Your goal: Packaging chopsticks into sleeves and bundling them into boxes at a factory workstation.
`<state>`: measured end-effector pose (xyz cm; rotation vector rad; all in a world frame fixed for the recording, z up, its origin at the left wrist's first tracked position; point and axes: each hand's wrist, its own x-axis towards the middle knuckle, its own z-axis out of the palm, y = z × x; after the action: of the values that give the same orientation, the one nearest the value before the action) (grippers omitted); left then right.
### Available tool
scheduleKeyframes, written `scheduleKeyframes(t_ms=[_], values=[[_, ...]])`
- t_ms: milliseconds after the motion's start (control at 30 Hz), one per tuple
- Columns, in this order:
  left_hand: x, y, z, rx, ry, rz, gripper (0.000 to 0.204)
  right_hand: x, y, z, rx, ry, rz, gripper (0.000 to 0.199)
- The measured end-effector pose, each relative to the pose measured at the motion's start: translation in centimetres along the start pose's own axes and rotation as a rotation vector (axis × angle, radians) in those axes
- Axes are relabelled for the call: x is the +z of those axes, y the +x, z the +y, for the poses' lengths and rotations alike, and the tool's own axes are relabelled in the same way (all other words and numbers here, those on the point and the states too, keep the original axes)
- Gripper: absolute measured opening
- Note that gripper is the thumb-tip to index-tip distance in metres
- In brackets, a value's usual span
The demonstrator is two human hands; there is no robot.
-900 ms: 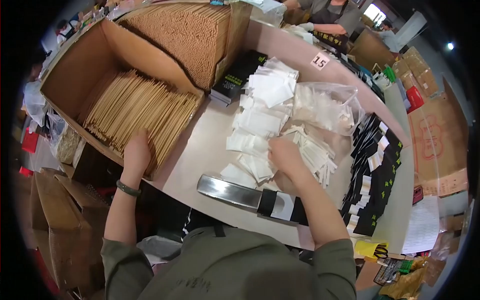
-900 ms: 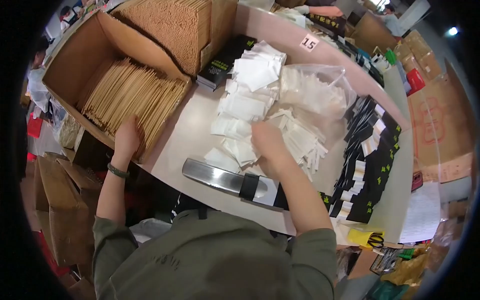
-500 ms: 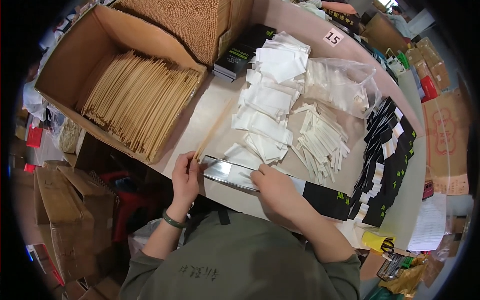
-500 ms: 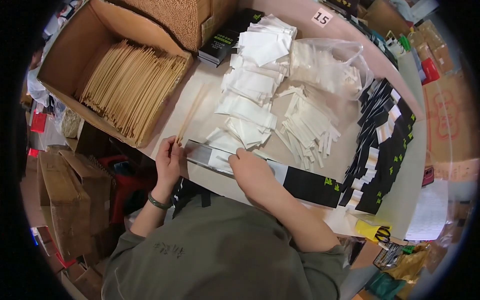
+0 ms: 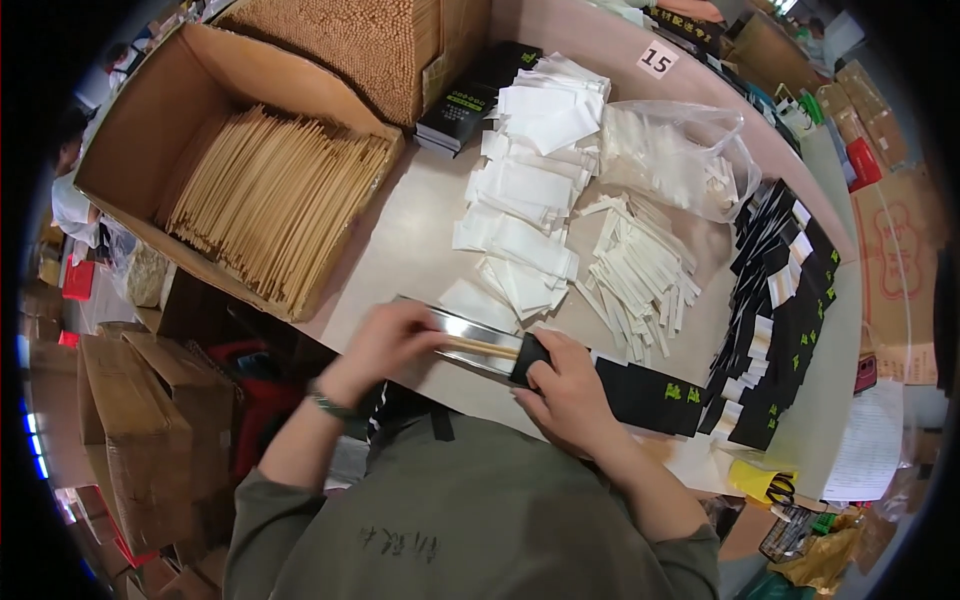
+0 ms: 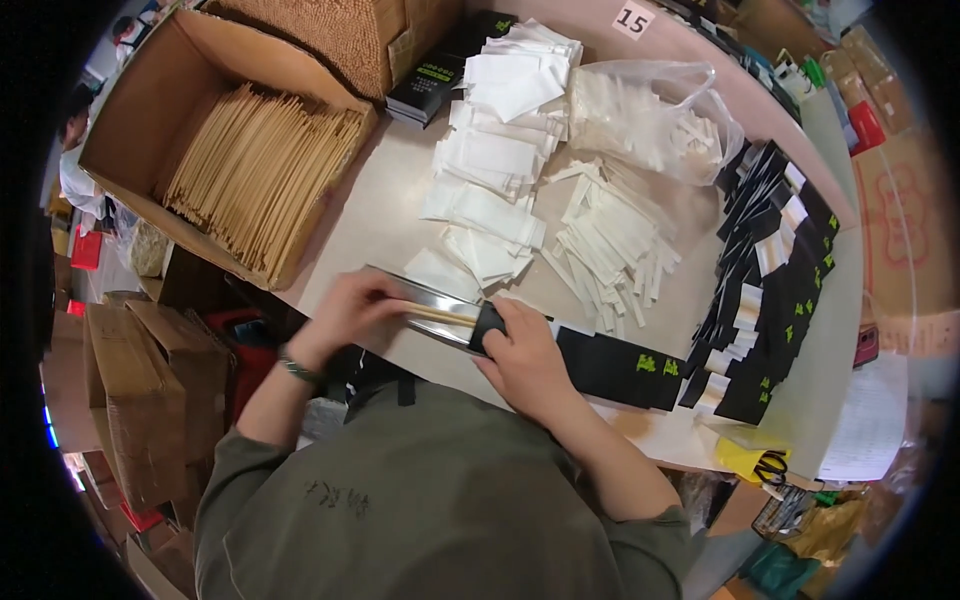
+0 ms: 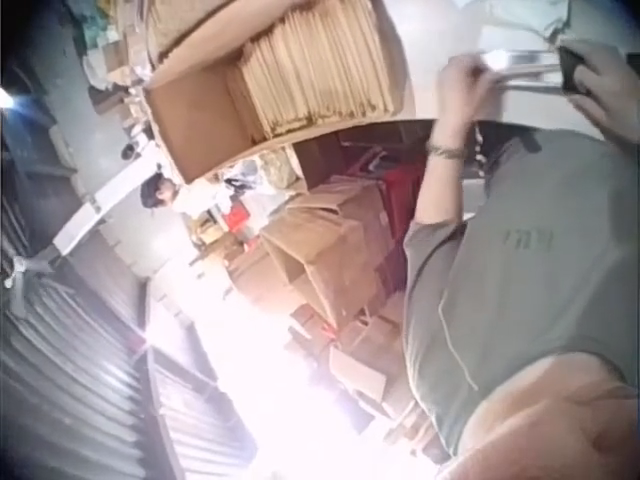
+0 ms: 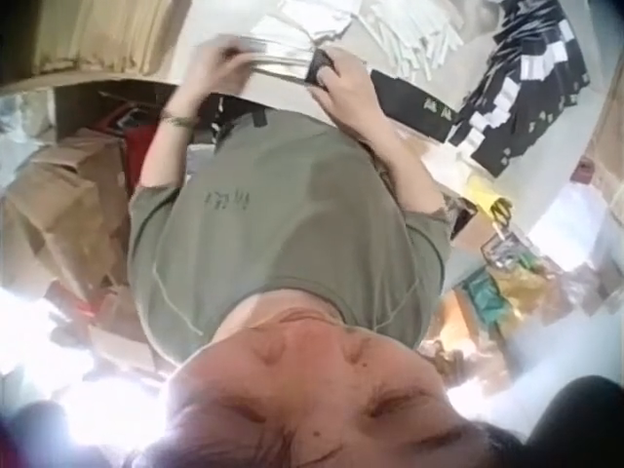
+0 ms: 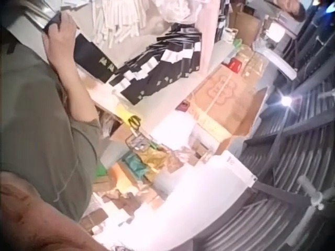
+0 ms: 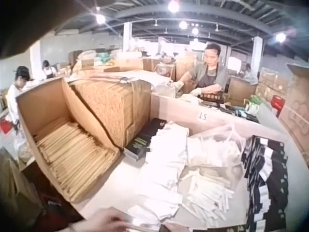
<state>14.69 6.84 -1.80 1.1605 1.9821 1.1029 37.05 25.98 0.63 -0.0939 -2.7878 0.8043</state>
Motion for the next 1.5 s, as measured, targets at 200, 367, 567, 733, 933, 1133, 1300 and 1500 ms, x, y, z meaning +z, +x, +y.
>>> scheduleKeyframes(t_ms=[200, 367, 567, 733, 933, 1133, 1300, 1500], values=[[4.5, 0.8, 2.3, 0.054, 0.109, 0.245, 0.015, -0.1, 0.6, -1.1, 0.086, -0.076, -0.037, 0.036], [8.3, 0.2, 5.2, -0.048, -0.104, 0.091, 0.019, 0.6, 0.8, -0.8, -0.010, -0.162, -0.039, 0.041], [3.4, -1.9, 4.8, 0.117, 0.406, 0.181, 0.083, -1.5, 0.4, -0.4, 0.022, -0.048, -0.057, 0.047], [2.7, -0.9, 2.2, 0.264, 0.724, -0.003, 0.067, -4.5, 1.6, -0.3, -0.079, 0.055, -0.389, 0.034], [2.2, -1.5, 4.7, -0.183, 0.130, -0.125, 0.046, -13.0, -5.7, 9.7, 0.269, -0.465, 0.067, 0.032], [8.1, 0.0, 8.7, 0.368, -0.074, -0.549, 0.051, -2.9, -2.4, 4.7, 0.212, 0.188, -0.203, 0.038], [4.8, -0.5, 4.8, -0.256, -0.065, -0.387, 0.037, -3.7, -1.8, 0.1, 0.338, -0.144, 0.022, 0.042], [5.0, 3.8, 5.2, -0.154, 0.254, -0.051, 0.041, -1.8, 0.0, -0.4, 0.611, -0.154, -0.216, 0.034]])
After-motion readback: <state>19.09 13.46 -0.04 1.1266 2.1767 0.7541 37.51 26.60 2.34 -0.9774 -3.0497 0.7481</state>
